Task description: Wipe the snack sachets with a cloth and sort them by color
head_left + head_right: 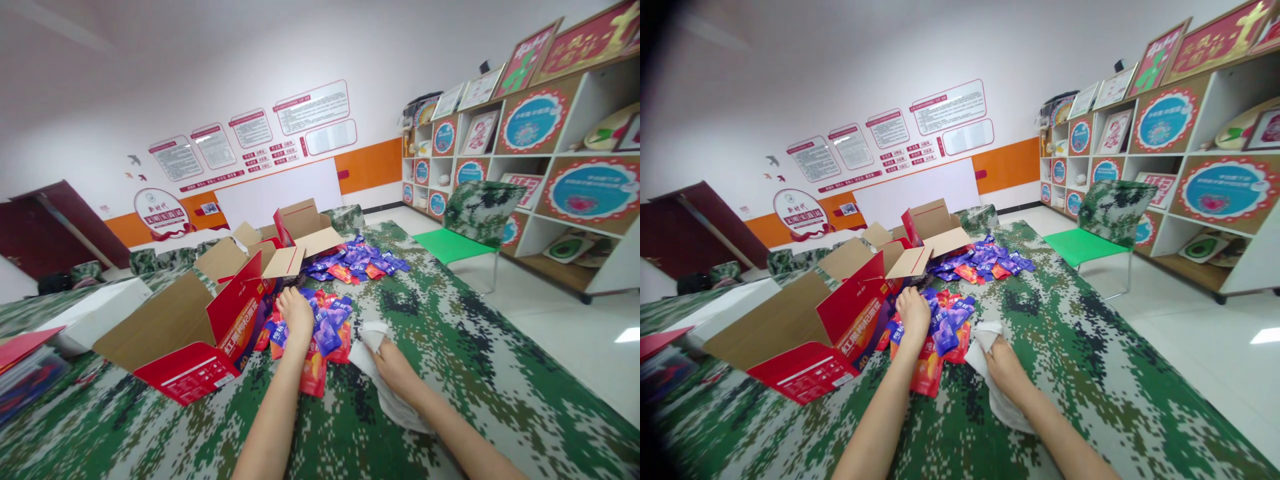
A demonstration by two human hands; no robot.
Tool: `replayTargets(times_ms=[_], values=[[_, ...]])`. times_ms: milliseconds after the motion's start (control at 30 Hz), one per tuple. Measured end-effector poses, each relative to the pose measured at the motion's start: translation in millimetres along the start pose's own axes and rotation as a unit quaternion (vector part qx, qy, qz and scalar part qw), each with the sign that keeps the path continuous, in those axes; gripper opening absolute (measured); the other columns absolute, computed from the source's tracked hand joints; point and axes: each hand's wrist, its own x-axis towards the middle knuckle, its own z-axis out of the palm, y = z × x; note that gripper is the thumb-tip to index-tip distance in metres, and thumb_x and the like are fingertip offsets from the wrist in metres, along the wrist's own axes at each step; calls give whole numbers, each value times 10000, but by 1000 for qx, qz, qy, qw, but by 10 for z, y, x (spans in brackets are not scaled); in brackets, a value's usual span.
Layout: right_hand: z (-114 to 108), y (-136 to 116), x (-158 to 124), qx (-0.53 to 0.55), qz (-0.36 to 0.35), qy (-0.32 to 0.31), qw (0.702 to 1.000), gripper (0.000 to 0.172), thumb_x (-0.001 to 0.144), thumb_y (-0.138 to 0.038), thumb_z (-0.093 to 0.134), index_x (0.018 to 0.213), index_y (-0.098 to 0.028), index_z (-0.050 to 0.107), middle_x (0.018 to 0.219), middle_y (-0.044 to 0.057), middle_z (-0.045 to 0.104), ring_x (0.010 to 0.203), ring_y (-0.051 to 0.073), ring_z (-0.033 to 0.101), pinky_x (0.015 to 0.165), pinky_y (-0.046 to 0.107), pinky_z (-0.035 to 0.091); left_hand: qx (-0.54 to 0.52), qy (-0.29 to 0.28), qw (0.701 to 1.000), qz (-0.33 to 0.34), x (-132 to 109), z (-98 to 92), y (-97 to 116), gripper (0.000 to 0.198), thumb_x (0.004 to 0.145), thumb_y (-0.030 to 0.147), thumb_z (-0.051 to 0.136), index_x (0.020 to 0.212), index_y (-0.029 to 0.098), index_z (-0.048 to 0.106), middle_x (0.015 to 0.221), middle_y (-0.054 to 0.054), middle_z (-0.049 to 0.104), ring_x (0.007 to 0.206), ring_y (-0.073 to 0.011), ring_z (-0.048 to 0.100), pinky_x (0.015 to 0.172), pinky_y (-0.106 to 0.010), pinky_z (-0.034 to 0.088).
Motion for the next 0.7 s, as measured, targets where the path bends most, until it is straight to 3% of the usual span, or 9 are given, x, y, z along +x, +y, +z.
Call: replayTargets(times_ms=[67,133,233,333,400,567,700], values=[[-1,26,22,-30,27,15,999,436,781,-378,454,1151,-179,572,1220,86,562,1167,254,469,1019,418,290,-1,21,999,35,6,18,114,308,825,181,371,1109,113,468,1167,-161,470,1086,-257,436,915,-410,328],[-17,59,54,-37,75,44,995,477,781,-420,439,1143,-142,576,1159,124,599,1124,269,508,987,414,330,-28,-9,996,80,41,100,303,291,833,191,361,1092,131,480,1185,-146,453,1084,-243,433,918,-392,338],[-62,101,104,-16,124,96,988,528,768,-470,437,1110,-98,591,1115,161,617,1111,281,518,966,392,351,-81,-119,980,139,150,352,652,265,846,210,341,1040,147,509,1143,-140,479,1065,-236,449,890,-367,366],[-99,123,134,6,148,126,981,549,751,-509,437,1022,-71,627,1068,183,635,1093,289,530,956,382,357,-133,-257,945,150,292,707,974,292,837,206,361,1080,128,501,1143,-163,488,1103,-245,438,921,-370,347],[-107,135,142,21,161,132,978,538,736,-526,449,966,-83,647,1020,174,656,1061,288,552,943,377,369,-152,-308,926,155,375,951,1136,315,811,195,415,1104,127,506,1148,-156,503,1105,-235,451,928,-344,352],[-93,175,148,57,172,145,973,514,707,-527,497,968,-112,650,1035,148,657,1064,273,552,951,364,366,-180,-365,903,141,496,1433,1331,441,710,144,538,1151,167,527,1186,-118,514,1103,-225,476,937,-310,365],[-109,163,161,105,177,167,964,514,686,-507,536,998,-113,644,1092,144,633,1116,269,515,999,373,318,-212,-379,895,102,524,1628,1355,396,656,89,555,1043,149,615,1167,-128,523,1069,-233,504,935,-303,372]])
